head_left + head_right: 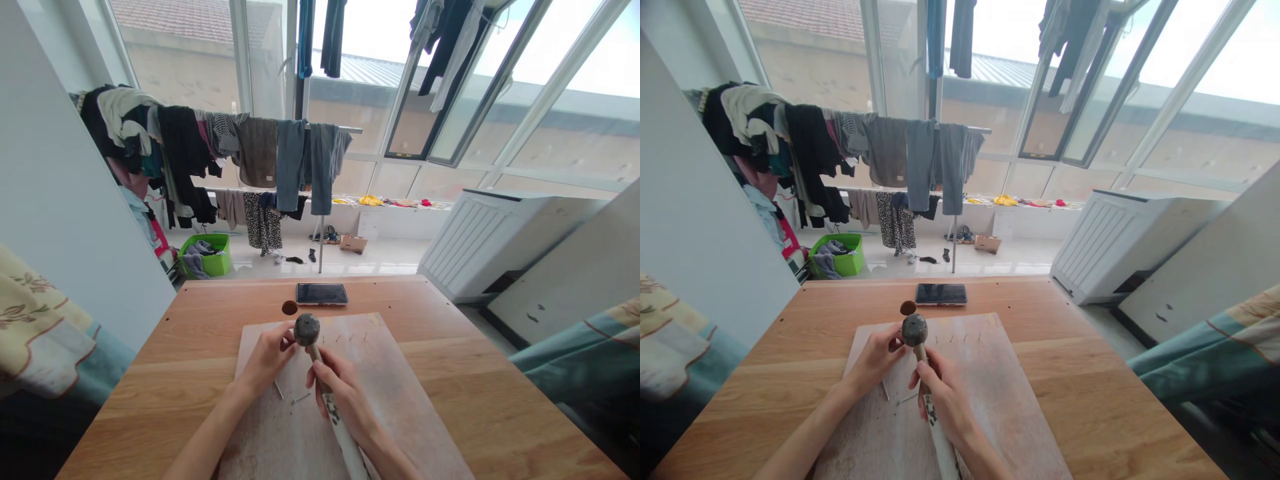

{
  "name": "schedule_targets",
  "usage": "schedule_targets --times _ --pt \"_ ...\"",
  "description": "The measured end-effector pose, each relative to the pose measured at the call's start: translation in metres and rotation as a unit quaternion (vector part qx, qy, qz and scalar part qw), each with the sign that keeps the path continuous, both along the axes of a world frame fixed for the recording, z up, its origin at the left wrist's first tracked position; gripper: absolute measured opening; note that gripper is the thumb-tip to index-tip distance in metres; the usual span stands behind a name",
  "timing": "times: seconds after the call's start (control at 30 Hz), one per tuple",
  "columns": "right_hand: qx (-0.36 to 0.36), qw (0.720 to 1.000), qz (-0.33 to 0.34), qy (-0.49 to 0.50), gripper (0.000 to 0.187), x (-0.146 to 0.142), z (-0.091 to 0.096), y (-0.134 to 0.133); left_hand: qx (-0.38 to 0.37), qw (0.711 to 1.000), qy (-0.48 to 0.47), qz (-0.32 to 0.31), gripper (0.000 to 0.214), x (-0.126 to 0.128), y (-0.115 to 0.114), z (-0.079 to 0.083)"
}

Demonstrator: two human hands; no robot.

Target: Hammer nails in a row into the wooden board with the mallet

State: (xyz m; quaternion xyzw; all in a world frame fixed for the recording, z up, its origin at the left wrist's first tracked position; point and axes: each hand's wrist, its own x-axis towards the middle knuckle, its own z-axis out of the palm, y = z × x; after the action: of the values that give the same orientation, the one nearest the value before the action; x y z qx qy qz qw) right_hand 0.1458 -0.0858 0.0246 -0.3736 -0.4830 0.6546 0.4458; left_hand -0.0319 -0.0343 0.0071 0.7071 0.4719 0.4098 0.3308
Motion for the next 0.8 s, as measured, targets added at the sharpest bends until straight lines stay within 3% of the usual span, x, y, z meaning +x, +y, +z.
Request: schedule_targets --times 0.37,0.53,0.6,0.7,0.8 --pt "-0.004 1.0 0.004 0.009 0.038 0.001 0.001 0.003 0.008 1.0 0.027 0.009 0.018 -0.001 0.0 -0.001" --pt "-0.002 0.999 -0.037 0.026 0.036 0.008 0.001 0.003 0.093 0.986 0.134 0.035 0.032 -0.006 -0.027 0.006" --pt "-0.001 0.998 -0.055 0.034 0.034 0.011 0.001 0.003 0.139 0.959 0.247 -0.021 0.026 -0.002 -0.049 0.012" --pt "0.0 0.997 -0.07 0.043 0.032 0.013 0.004 0.002 0.204 0.878 0.417 -0.117 0.02 0.011 -0.079 0.019" --pt "0.0 0.996 -0.078 0.05 0.033 0.013 0.004 0.003 0.255 0.816 0.499 -0.142 0.02 0.023 -0.093 0.021"
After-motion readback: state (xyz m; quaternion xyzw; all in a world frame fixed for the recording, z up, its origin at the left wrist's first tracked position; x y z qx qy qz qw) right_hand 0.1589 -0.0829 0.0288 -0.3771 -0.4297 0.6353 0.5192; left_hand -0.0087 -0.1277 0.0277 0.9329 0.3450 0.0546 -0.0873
